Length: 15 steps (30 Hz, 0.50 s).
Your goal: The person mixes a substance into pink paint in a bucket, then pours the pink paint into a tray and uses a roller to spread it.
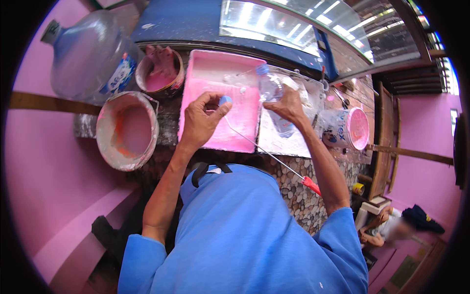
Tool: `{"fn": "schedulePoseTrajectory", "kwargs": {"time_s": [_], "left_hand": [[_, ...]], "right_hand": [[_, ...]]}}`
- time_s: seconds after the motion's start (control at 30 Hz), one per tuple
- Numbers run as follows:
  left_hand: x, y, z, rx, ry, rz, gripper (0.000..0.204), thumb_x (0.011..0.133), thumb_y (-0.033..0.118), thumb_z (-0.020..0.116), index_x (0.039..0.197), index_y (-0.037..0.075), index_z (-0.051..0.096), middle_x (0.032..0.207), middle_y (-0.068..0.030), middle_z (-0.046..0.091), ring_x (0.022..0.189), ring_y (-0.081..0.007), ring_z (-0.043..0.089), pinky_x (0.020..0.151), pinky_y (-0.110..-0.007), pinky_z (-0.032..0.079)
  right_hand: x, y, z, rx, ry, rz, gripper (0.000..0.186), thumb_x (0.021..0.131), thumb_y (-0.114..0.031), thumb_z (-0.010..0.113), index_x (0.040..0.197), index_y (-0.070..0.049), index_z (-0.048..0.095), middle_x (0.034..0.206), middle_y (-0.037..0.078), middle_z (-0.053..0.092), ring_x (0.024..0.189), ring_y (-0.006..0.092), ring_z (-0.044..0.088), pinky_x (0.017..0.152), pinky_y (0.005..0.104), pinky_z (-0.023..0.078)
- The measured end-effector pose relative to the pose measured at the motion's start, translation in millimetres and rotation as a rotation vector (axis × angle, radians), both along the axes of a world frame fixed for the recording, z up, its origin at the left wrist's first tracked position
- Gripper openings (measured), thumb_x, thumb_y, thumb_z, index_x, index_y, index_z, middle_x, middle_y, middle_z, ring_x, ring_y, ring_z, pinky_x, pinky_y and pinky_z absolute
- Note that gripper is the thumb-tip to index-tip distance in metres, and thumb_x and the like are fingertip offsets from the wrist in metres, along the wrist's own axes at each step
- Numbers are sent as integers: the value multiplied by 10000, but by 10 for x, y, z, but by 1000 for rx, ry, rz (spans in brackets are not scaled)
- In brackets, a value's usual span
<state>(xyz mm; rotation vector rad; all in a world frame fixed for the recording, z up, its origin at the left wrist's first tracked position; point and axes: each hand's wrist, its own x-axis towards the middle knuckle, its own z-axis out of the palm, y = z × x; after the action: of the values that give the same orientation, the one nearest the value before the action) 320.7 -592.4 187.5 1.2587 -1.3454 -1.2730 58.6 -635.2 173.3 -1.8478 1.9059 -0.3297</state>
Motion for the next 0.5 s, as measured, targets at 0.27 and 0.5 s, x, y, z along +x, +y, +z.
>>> {"fn": "schedulePoseTrajectory", "kwargs": {"time_s": [0.27, 0.5], "left_hand": [[-301, -237, 377, 146, 83, -251, 279, 877, 152, 694, 1100, -6, 636, 933, -49, 670, 871, -92, 615, 808, -234, 505], [-692, -79, 483, 162, -72, -488, 250, 834, 166, 738, 1003, -4, 668, 833, -41, 681, 762, -85, 619, 721, -246, 517]], "right_hand": [[157, 741, 218, -49, -287, -1, 575, 581, -243, 783, 1031, 35, 559, 814, 237, 650, 783, 376, 658, 736, 414, 523], [-38, 1354, 202, -72, -300, -143, 512, 599, -223, 771, 1003, 1, 549, 917, 204, 627, 853, 364, 634, 755, 432, 508]]}}
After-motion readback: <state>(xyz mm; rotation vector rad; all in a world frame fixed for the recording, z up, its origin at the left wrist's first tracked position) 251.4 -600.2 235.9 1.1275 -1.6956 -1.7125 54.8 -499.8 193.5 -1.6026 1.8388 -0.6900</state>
